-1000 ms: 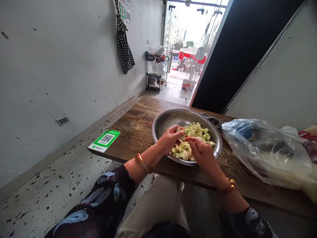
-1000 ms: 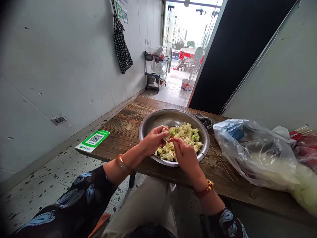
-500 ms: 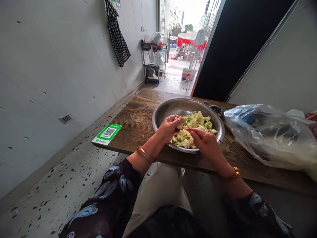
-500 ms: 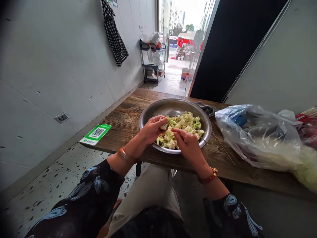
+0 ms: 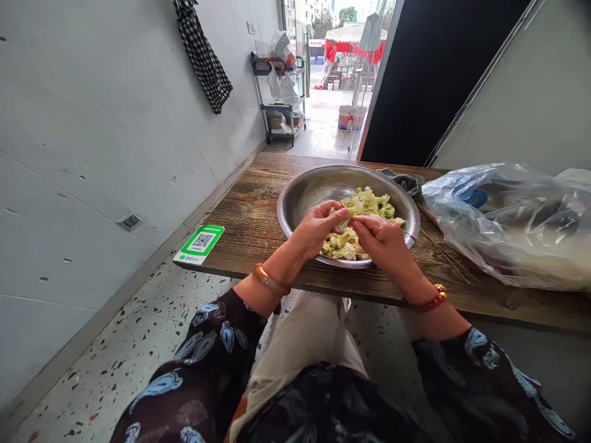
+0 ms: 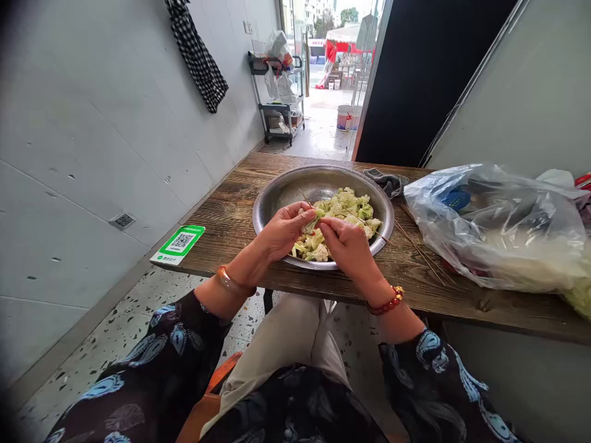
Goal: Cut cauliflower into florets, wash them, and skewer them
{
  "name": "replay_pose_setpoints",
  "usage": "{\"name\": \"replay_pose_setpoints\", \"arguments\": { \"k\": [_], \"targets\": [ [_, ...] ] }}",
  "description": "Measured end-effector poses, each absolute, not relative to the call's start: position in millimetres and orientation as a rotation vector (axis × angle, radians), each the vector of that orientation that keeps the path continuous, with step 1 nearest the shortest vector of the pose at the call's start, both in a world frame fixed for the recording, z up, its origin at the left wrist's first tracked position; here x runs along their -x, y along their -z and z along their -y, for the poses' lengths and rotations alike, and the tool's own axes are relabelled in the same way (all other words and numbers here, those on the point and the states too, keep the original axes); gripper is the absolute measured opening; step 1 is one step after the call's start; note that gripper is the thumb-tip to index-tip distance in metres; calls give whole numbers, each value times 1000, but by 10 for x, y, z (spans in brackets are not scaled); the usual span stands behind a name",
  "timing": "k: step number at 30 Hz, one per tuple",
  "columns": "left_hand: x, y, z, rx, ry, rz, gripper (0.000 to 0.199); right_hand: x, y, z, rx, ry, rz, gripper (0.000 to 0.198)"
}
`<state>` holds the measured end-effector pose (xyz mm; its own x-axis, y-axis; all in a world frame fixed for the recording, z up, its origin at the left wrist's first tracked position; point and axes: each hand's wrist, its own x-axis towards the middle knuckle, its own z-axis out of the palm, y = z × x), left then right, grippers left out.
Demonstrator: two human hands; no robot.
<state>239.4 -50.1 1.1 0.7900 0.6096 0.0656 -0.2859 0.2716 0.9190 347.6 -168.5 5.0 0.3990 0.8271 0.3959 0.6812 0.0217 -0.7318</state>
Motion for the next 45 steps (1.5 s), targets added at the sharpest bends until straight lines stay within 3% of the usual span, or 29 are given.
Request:
{"name": "replay_pose_setpoints", "arguments": {
  "k": [5,12,16,19,24,31,40,45],
  "targets": [
    [-2335,-176,338,-1495,-728,-398,25,-3627,16,1681,1490,-487,974,38],
    [-2324,-115,174,-2201,-491,-523,4,-3677,69,1646,1263,-575,816,37],
    [-2437,29,259,-2285,-509,-531,20,-3680,77,1666,1264,-569,796,37],
    [-2498,57,287,-2286,-498,-529,19,-3686,77,1668,1247,-565,795,35],
    [-2446,-21,213,-1974,-575,-549,20,-3691,76,1674,1213,-581,785,34],
    [-2293,-105,128,-1103,-624,-404,47,-3672,70,1721,1289,-691,863,41],
    [-2275,-107,162,-971,-663,-286,19,-3618,-23,1757,1557,-706,1146,49],
    [-2269,-100,183,-993,-620,-255,21,-3629,15,1719,1601,-633,1208,49]
  ]
}}
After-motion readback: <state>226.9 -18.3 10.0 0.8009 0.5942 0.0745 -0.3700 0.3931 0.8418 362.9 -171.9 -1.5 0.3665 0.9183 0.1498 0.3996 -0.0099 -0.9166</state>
